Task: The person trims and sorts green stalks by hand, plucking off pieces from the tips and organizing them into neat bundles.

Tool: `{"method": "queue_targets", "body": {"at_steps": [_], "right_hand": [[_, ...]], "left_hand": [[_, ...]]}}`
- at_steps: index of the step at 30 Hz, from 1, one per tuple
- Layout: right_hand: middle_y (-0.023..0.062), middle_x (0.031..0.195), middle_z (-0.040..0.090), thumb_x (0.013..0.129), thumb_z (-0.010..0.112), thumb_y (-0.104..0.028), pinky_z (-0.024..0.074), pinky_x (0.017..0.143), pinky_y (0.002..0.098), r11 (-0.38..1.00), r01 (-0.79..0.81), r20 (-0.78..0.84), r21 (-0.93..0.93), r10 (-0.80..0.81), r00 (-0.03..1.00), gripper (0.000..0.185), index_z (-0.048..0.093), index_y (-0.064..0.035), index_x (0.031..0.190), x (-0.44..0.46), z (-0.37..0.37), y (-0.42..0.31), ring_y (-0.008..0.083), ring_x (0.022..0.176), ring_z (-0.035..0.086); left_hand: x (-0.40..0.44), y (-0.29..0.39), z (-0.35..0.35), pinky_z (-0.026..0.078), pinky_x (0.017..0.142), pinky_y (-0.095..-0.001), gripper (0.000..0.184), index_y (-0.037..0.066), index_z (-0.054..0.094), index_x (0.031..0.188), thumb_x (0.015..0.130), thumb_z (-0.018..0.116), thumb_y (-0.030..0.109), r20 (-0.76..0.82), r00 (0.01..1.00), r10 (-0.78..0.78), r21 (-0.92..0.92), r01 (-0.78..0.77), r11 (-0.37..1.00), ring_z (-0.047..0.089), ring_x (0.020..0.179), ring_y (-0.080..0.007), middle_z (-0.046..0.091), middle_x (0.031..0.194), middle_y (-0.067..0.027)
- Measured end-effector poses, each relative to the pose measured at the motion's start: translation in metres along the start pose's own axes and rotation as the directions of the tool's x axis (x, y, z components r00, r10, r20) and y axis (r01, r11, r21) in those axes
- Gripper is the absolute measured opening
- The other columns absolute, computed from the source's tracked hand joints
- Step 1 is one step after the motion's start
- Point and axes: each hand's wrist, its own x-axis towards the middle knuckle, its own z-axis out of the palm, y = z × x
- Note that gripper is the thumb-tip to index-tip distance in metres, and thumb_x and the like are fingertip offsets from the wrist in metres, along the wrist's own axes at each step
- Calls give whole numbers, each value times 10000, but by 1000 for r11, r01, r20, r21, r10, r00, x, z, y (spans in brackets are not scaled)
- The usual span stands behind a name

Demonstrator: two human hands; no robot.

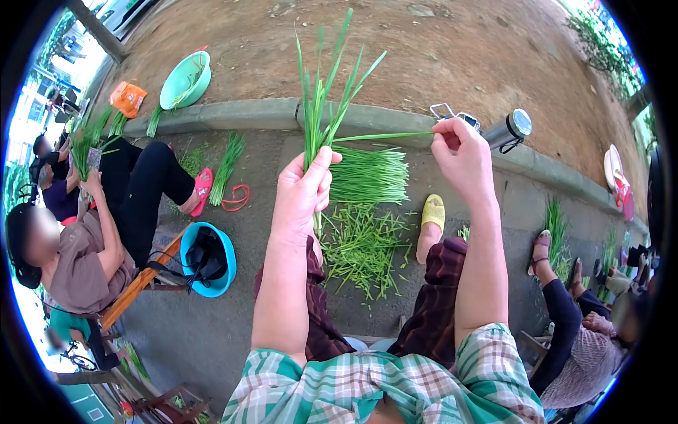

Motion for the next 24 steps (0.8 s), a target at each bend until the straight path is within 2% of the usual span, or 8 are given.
{"method": "queue_targets", "body": {"at_steps": [5,7,17,19,24], "right_hand": [[89,784,662,826,632,-122,511,682,332,997,-72,-16,-39,71,997,138,643,-15,913,2,1,-2,207,708,651],[86,775,667,837,628,-118,514,685,324,990,-138,-26,14,139,990,138,649,-18,929,3,0,-2,195,704,652],[82,784,676,834,649,-118,523,700,310,982,-171,-23,76,174,985,145,662,-8,927,2,-1,0,174,718,658],[82,783,674,827,650,-115,522,698,310,994,-88,-43,60,91,995,147,662,-10,928,2,0,4,179,715,656],[86,777,669,823,639,-115,520,683,311,997,-58,-37,-49,56,998,150,656,-12,931,1,-1,1,197,694,651]], "left_hand": [[-2,1,2,249,366,-178,250,40,668,996,1004,572,271,30,999,-15,14,14,1000,325,416,-4,437,584,70],[-3,1,1,246,366,-177,252,39,668,996,1005,569,271,41,999,-18,15,17,1000,323,416,-3,435,584,71],[-4,2,-2,250,368,-186,257,40,676,1002,1010,561,270,47,999,-24,36,23,999,324,408,-7,438,583,71],[-4,3,-1,250,368,-186,257,39,675,1005,1009,562,270,31,999,-20,48,18,999,323,403,-8,439,581,71],[-5,3,1,249,370,-183,256,37,675,1003,1006,568,269,16,1000,-19,54,18,998,324,405,-7,439,579,73]]}}
